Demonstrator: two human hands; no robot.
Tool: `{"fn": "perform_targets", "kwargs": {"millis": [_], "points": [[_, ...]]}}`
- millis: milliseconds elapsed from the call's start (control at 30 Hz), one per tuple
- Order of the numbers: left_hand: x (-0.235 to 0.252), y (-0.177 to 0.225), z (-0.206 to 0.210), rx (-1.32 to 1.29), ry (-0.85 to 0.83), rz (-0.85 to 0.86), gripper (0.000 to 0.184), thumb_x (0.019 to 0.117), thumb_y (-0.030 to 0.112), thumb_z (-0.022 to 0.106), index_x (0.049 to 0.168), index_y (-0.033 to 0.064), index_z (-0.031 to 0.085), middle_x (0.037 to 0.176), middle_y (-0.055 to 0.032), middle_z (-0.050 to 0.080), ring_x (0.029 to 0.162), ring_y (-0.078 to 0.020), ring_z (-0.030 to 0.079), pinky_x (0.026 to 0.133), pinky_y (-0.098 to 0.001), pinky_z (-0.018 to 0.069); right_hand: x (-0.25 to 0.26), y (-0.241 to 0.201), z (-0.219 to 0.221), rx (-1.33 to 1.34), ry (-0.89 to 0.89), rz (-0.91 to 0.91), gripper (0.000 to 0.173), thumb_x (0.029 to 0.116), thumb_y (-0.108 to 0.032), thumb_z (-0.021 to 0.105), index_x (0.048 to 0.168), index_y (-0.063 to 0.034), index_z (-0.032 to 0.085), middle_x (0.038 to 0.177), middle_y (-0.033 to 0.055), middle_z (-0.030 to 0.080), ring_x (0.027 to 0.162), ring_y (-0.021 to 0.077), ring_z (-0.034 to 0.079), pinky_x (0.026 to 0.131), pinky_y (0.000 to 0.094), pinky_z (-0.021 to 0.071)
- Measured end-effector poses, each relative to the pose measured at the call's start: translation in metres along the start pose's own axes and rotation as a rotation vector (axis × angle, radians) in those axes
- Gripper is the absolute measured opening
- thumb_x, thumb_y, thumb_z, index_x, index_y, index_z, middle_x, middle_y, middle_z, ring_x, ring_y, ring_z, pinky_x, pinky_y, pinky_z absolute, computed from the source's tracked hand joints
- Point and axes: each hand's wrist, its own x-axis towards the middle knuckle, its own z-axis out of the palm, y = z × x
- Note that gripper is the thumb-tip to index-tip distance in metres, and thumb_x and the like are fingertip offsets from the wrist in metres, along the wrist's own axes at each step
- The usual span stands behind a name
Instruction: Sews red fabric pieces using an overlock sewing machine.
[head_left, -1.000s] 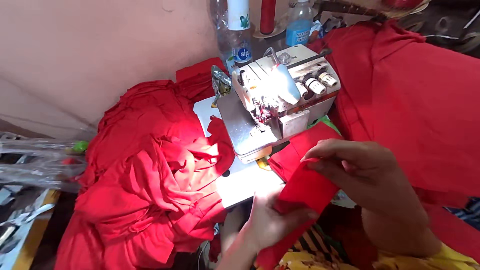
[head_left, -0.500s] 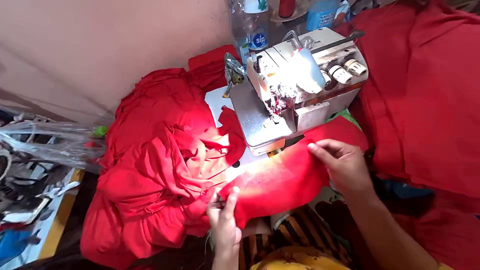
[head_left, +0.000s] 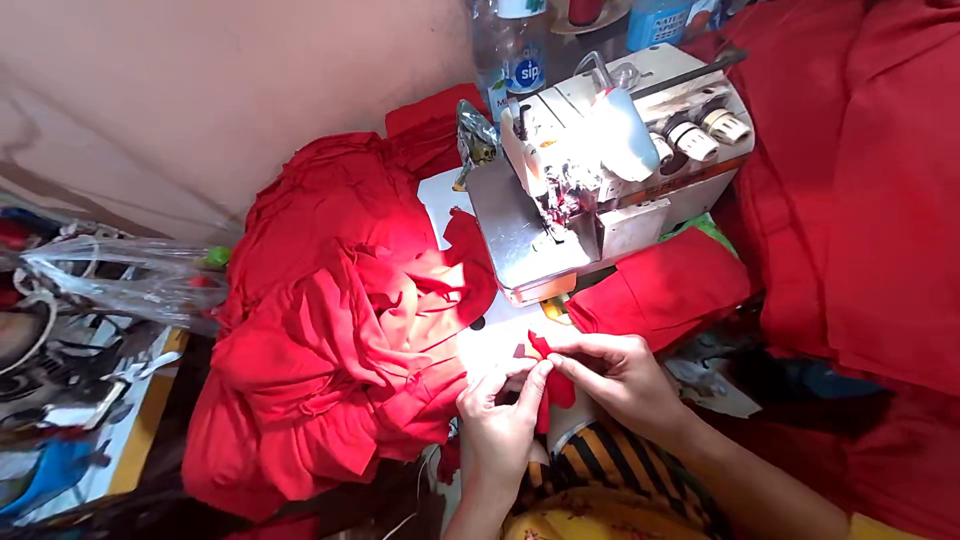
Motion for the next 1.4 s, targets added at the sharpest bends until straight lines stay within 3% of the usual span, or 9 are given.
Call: {"fn": "perform_targets", "kwargs": {"millis": [200, 333, 400, 500, 767, 933, 1167, 1300, 1400], "points": [[0.009, 0.007, -0.007, 0.038, -0.109, -0.025, 0.011, 0.0898, 0.007, 0.070, 0.089, -0.0037, 0.073, 0.078, -0.0008, 0.073, 0.069, 0.0000, 0.070, 0.065, -0.0173, 0.0611, 0.007, -0.002, -0.006, 0.107, -0.095, 0.025, 0.016, 0.0908, -0.002, 0.061, 0.097, 0.0044, 0.074, 0.094, 0.0031, 0.075, 0.083, -0.0059, 0.068, 0.078, 0.0112, 0.0567], [0.039, -0.005, -0.017, -0.073, -0.346, -0.072, 0.035, 0.0907, 0.022, 0.072, 0.111, -0.0060, 0.069, 0.110, -0.0051, 0.071, 0.100, -0.0003, 0.066, 0.089, -0.0183, 0.0558, 0.019, -0.006, -0.011, 0.297, -0.166, 0.082, 0.014, 0.0897, 0.002, 0.061, 0.098, 0.0023, 0.072, 0.092, -0.0041, 0.074, 0.081, -0.0053, 0.067, 0.075, 0.0134, 0.0575], [0.049, -0.007, -0.016, -0.222, -0.436, -0.118, 0.024, 0.0931, 0.019, 0.071, 0.105, -0.0022, 0.070, 0.104, 0.0020, 0.072, 0.096, 0.0026, 0.065, 0.085, -0.0179, 0.0554, 0.022, -0.009, -0.010, 0.327, -0.129, 0.067, 0.015, 0.0883, 0.003, 0.061, 0.100, -0.0040, 0.066, 0.091, -0.0084, 0.071, 0.079, -0.0046, 0.066, 0.073, 0.0138, 0.0569], [0.054, 0.002, -0.007, -0.212, -0.298, -0.081, 0.004, 0.0899, 0.006, 0.070, 0.092, 0.0028, 0.070, 0.091, 0.0061, 0.071, 0.085, 0.0035, 0.065, 0.078, -0.0155, 0.0560, 0.021, -0.005, -0.006, 0.281, -0.022, -0.046, 0.011, 0.0878, 0.002, 0.061, 0.095, -0.0046, 0.065, 0.092, -0.0088, 0.069, 0.082, -0.0062, 0.065, 0.074, 0.0124, 0.0562], [0.076, 0.016, -0.002, 0.141, -0.134, 0.135, 0.013, 0.0890, 0.011, 0.071, 0.090, -0.0018, 0.072, 0.088, -0.0008, 0.071, 0.087, 0.0048, 0.065, 0.081, -0.0119, 0.0541, 0.007, 0.013, -0.002, -0.019, 0.071, -0.111, 0.013, 0.0865, -0.010, 0.072, 0.087, 0.0026, 0.072, 0.095, 0.0078, 0.071, 0.081, -0.0019, 0.066, 0.070, 0.0115, 0.0559], [0.096, 0.013, 0.001, 0.380, -0.159, 0.146, 0.016, 0.0920, 0.017, 0.068, 0.096, 0.0040, 0.076, 0.096, -0.0079, 0.071, 0.101, -0.0145, 0.065, 0.093, -0.0299, 0.0502, 0.015, 0.023, -0.007, -0.071, 0.111, -0.085, 0.018, 0.0925, -0.015, 0.068, 0.085, 0.0009, 0.073, 0.089, 0.0051, 0.070, 0.074, -0.0042, 0.061, 0.064, 0.0095, 0.0501], [0.130, -0.024, 0.038, 0.530, -0.185, 0.228, 0.008, 0.0879, 0.012, 0.071, 0.086, 0.0065, 0.076, 0.098, -0.0107, 0.069, 0.103, -0.0312, 0.060, 0.092, -0.0519, 0.0423, 0.031, 0.037, -0.001, 0.169, 0.313, 0.188, 0.011, 0.0822, -0.005, 0.077, 0.083, -0.0067, 0.066, 0.076, -0.0054, 0.071, 0.063, 0.0004, 0.066, 0.057, 0.0164, 0.0558], [0.094, -0.003, 0.054, 0.885, -0.077, 0.188, 0.019, 0.0913, 0.020, 0.066, 0.097, 0.0056, 0.077, 0.108, -0.0177, 0.070, 0.109, -0.0398, 0.063, 0.090, -0.0622, 0.0428, 0.024, 0.028, -0.004, 0.088, 0.237, 0.259, 0.023, 0.0892, -0.009, 0.071, 0.109, 0.0024, 0.067, 0.079, -0.0028, 0.071, 0.061, 0.0000, 0.065, 0.055, 0.0163, 0.0556], [0.063, -0.003, 0.069, 0.936, -0.092, 0.147, 0.038, 0.0964, 0.033, 0.056, 0.111, 0.0034, 0.074, 0.120, -0.0236, 0.068, 0.120, -0.0441, 0.061, 0.098, -0.0649, 0.0403, 0.013, 0.033, -0.011, -0.073, 0.187, 0.175, 0.015, 0.0915, -0.012, 0.063, 0.093, -0.0008, 0.073, 0.076, -0.0034, 0.069, 0.062, -0.0063, 0.061, 0.059, 0.0119, 0.0528]]}}
